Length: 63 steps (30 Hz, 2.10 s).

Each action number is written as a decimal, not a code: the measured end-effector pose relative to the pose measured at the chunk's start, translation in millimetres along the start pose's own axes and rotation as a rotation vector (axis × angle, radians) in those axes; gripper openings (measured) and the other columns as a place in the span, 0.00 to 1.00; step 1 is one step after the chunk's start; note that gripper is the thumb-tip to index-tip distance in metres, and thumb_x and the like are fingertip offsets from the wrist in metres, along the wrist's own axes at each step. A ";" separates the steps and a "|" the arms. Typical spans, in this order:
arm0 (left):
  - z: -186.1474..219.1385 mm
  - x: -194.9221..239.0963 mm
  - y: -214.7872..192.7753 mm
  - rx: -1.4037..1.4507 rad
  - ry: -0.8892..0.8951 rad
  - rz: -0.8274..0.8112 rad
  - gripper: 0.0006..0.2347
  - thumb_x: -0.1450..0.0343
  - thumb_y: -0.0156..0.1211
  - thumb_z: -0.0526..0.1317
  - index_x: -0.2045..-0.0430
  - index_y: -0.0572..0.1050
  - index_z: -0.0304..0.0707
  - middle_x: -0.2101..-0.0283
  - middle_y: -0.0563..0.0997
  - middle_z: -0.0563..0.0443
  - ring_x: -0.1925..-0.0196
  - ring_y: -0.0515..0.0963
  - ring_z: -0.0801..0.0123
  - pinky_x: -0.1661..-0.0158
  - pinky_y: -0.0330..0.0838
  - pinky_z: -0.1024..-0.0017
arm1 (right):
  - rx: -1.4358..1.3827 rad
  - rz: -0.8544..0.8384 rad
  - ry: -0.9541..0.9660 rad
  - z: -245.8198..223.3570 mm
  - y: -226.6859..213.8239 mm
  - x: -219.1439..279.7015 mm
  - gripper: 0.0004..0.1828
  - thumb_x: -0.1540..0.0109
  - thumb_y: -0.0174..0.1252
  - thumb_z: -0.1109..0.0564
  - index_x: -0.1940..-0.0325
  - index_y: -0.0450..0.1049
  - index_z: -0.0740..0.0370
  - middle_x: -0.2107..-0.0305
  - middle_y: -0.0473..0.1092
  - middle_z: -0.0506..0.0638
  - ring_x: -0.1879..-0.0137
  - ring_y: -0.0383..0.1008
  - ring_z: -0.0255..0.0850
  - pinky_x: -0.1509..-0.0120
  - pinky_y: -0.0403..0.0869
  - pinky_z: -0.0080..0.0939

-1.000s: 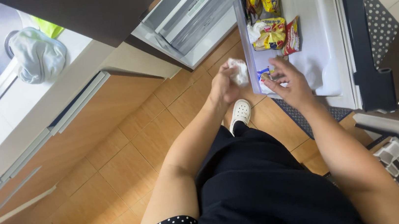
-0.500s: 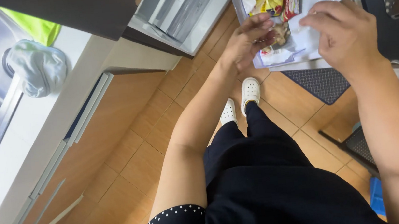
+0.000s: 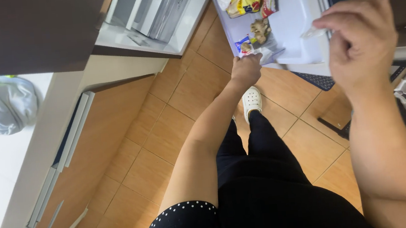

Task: Cleaning the inside of a refrigerator and organizing food items.

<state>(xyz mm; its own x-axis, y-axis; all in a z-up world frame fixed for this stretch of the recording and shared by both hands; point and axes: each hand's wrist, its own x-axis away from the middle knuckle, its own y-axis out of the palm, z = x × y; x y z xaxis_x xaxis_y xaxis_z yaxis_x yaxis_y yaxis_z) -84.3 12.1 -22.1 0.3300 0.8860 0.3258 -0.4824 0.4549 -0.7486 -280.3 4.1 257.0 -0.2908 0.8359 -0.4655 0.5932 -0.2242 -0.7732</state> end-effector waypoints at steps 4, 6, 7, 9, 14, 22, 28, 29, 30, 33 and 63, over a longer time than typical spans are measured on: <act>4.1 -10.0 15.2 -0.356 -0.007 -0.162 0.07 0.29 0.52 0.37 0.66 0.80 0.51 0.61 0.85 0.53 0.56 0.83 0.64 0.41 0.57 0.50 | -0.034 0.005 -0.009 -28.8 -6.4 -17.8 0.17 0.35 0.54 0.77 0.56 0.81 0.59 0.55 0.77 0.46 0.44 0.70 0.41 0.42 0.72 0.38; 5.1 -16.2 -2.1 -0.324 0.001 -0.158 0.07 0.30 0.54 0.37 0.67 0.80 0.52 0.61 0.85 0.54 0.56 0.83 0.64 0.43 0.60 0.52 | -0.054 -0.006 0.004 -36.0 -12.6 -24.7 0.17 0.36 0.54 0.78 0.56 0.81 0.60 0.55 0.77 0.46 0.44 0.71 0.42 0.42 0.72 0.39; 5.5 -17.2 -8.9 -0.292 0.010 -0.155 0.07 0.32 0.56 0.36 0.68 0.81 0.53 0.60 0.84 0.55 0.56 0.83 0.64 0.44 0.62 0.55 | -0.073 -0.017 0.018 -40.0 -15.5 -26.7 0.18 0.37 0.55 0.78 0.57 0.81 0.61 0.55 0.77 0.47 0.44 0.71 0.43 0.42 0.72 0.40; 2.3 -18.6 -25.4 -0.173 0.017 -0.203 0.05 0.36 0.62 0.41 0.70 0.81 0.50 0.63 0.85 0.55 0.55 0.82 0.64 0.46 0.65 0.58 | -0.106 -0.028 0.037 -38.3 -19.2 -23.0 0.18 0.38 0.55 0.79 0.56 0.81 0.61 0.54 0.76 0.47 0.44 0.71 0.44 0.41 0.72 0.40; -22.9 -43.3 -13.7 0.042 0.064 -0.264 0.07 0.36 0.69 0.45 0.72 0.82 0.45 0.62 0.84 0.52 0.52 0.82 0.62 0.53 0.76 0.61 | -0.171 -0.043 0.077 -32.4 -20.5 -22.1 0.18 0.37 0.55 0.79 0.54 0.81 0.61 0.53 0.77 0.47 0.43 0.71 0.44 0.40 0.72 0.39; -0.3 -74.6 5.7 -0.290 -0.176 -0.141 0.14 0.39 0.64 0.41 0.62 0.81 0.37 0.50 0.80 0.36 0.48 0.78 0.48 0.54 0.78 0.62 | -0.175 -0.046 0.128 -35.4 -20.3 -25.3 0.16 0.35 0.57 0.78 0.55 0.81 0.61 0.54 0.77 0.47 0.44 0.72 0.44 0.41 0.72 0.38; -21.8 -96.4 38.5 -0.286 -0.083 -0.139 0.09 0.31 0.54 0.36 0.65 0.83 0.41 0.58 0.84 0.42 0.52 0.84 0.51 0.55 0.79 0.59 | -0.128 -0.056 0.119 -32.5 -23.2 -28.2 0.16 0.37 0.58 0.77 0.55 0.81 0.61 0.55 0.77 0.47 0.45 0.72 0.44 0.41 0.72 0.39; -26.8 -99.6 40.5 -0.284 -0.080 -0.143 0.09 0.31 0.54 0.36 0.65 0.83 0.41 0.58 0.84 0.42 0.52 0.84 0.51 0.55 0.79 0.59 | -0.125 -0.058 0.124 -29.1 -23.7 -25.5 0.16 0.37 0.58 0.77 0.55 0.81 0.61 0.55 0.77 0.47 0.45 0.72 0.44 0.41 0.72 0.39; -33.6 -103.4 40.6 -0.280 -0.038 -0.099 0.09 0.30 0.53 0.35 0.65 0.83 0.41 0.59 0.85 0.42 0.54 0.85 0.52 0.56 0.80 0.59 | -0.136 -0.057 0.122 -25.3 -23.1 -23.9 0.16 0.36 0.58 0.77 0.54 0.82 0.61 0.54 0.77 0.47 0.45 0.72 0.44 0.41 0.72 0.39; -31.8 -100.3 14.1 -0.316 0.004 -0.057 0.08 0.31 0.53 0.35 0.67 0.83 0.41 0.60 0.85 0.43 0.56 0.85 0.54 0.58 0.80 0.59 | -0.154 -0.061 0.116 -18.1 -24.5 -19.1 0.17 0.35 0.57 0.78 0.54 0.82 0.61 0.53 0.77 0.48 0.44 0.72 0.43 0.42 0.72 0.38; 20.4 31.9 -38.0 0.480 -0.129 0.499 0.09 0.28 0.61 0.38 0.56 0.80 0.38 0.54 0.84 0.43 0.52 0.84 0.52 0.51 0.77 0.62 | 0.080 0.006 -0.133 -31.7 -29.2 -28.1 0.21 0.43 0.56 0.77 0.53 0.82 0.60 0.53 0.75 0.46 0.45 0.69 0.45 0.40 0.71 0.41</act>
<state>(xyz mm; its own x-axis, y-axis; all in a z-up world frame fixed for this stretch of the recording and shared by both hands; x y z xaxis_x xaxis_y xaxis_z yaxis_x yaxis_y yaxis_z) -72.0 24.9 28.5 -0.1084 0.9892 0.0985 -0.8658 -0.0453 -0.4984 -265.6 3.1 306.3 -0.3873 0.7616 -0.5195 0.5348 -0.2733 -0.7995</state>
